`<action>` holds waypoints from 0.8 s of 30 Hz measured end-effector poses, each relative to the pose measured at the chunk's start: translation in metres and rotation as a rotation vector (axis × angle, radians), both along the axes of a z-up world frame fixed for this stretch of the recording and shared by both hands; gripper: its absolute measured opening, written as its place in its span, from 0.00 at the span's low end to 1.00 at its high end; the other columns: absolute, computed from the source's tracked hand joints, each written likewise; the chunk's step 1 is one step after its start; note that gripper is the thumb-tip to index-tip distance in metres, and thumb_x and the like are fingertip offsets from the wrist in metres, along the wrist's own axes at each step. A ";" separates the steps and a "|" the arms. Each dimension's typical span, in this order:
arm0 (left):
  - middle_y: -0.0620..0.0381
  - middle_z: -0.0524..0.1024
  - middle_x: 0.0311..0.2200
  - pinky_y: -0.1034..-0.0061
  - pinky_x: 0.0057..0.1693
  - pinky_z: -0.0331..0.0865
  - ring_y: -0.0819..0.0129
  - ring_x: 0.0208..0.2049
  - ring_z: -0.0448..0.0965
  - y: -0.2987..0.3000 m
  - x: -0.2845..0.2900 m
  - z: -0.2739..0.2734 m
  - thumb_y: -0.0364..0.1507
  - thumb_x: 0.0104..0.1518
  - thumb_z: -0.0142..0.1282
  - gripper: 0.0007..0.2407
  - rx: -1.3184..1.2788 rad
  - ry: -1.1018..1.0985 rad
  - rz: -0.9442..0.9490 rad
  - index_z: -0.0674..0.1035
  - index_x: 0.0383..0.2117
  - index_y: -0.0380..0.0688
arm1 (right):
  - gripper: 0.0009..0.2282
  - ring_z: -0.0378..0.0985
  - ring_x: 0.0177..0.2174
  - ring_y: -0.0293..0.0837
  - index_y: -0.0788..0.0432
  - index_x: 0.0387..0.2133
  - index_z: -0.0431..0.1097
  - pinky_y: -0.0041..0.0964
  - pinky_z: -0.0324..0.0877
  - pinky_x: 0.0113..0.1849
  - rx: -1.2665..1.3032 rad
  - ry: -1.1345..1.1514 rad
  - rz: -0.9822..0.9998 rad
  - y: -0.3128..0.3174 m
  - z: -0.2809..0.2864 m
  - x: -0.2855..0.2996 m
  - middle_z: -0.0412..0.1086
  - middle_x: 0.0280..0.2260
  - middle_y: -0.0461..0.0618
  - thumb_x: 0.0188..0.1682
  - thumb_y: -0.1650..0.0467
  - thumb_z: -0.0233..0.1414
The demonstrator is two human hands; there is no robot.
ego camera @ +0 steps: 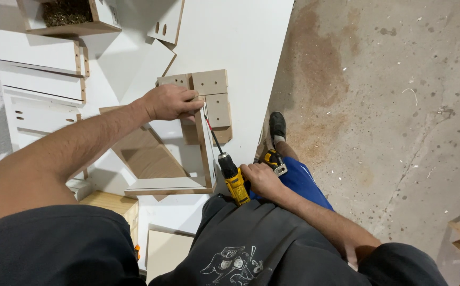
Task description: Assembling wooden components using a power drill and screws on a workbench
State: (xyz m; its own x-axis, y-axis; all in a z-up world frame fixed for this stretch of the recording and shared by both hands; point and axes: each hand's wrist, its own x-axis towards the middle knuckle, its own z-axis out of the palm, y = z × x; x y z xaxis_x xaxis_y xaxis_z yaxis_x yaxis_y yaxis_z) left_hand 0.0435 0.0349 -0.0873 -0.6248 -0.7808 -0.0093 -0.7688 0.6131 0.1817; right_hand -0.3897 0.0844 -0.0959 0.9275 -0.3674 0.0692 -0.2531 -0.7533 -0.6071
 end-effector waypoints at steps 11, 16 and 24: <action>0.67 0.67 0.38 0.77 0.40 0.75 0.71 0.34 0.76 0.001 0.000 0.000 0.58 0.58 0.43 0.23 -0.047 0.017 -0.007 0.70 0.56 0.69 | 0.08 0.69 0.20 0.45 0.57 0.38 0.66 0.35 0.65 0.26 -0.019 0.013 -0.003 0.004 0.002 0.001 0.59 0.19 0.46 0.48 0.78 0.44; 0.66 0.67 0.36 0.77 0.40 0.74 0.70 0.32 0.75 -0.003 -0.002 0.004 0.58 0.58 0.45 0.23 -0.052 0.054 -0.012 0.71 0.54 0.67 | 0.08 0.68 0.20 0.45 0.57 0.39 0.67 0.35 0.64 0.26 0.000 -0.001 -0.007 0.001 0.006 0.002 0.59 0.20 0.46 0.49 0.78 0.44; 0.66 0.68 0.35 0.77 0.39 0.74 0.70 0.32 0.75 -0.003 -0.003 0.008 0.58 0.57 0.45 0.23 -0.052 0.045 -0.009 0.73 0.52 0.64 | 0.09 0.71 0.21 0.47 0.57 0.41 0.67 0.36 0.65 0.27 0.008 -0.013 -0.014 -0.001 0.005 0.004 0.61 0.20 0.47 0.50 0.78 0.44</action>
State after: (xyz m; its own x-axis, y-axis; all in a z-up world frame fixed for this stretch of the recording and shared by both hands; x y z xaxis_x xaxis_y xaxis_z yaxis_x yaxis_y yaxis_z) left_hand 0.0402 0.0324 -0.0797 -0.6307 -0.7737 0.0597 -0.7550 0.6296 0.1832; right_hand -0.3856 0.0829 -0.0906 0.9212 -0.3811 0.0786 -0.2557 -0.7451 -0.6160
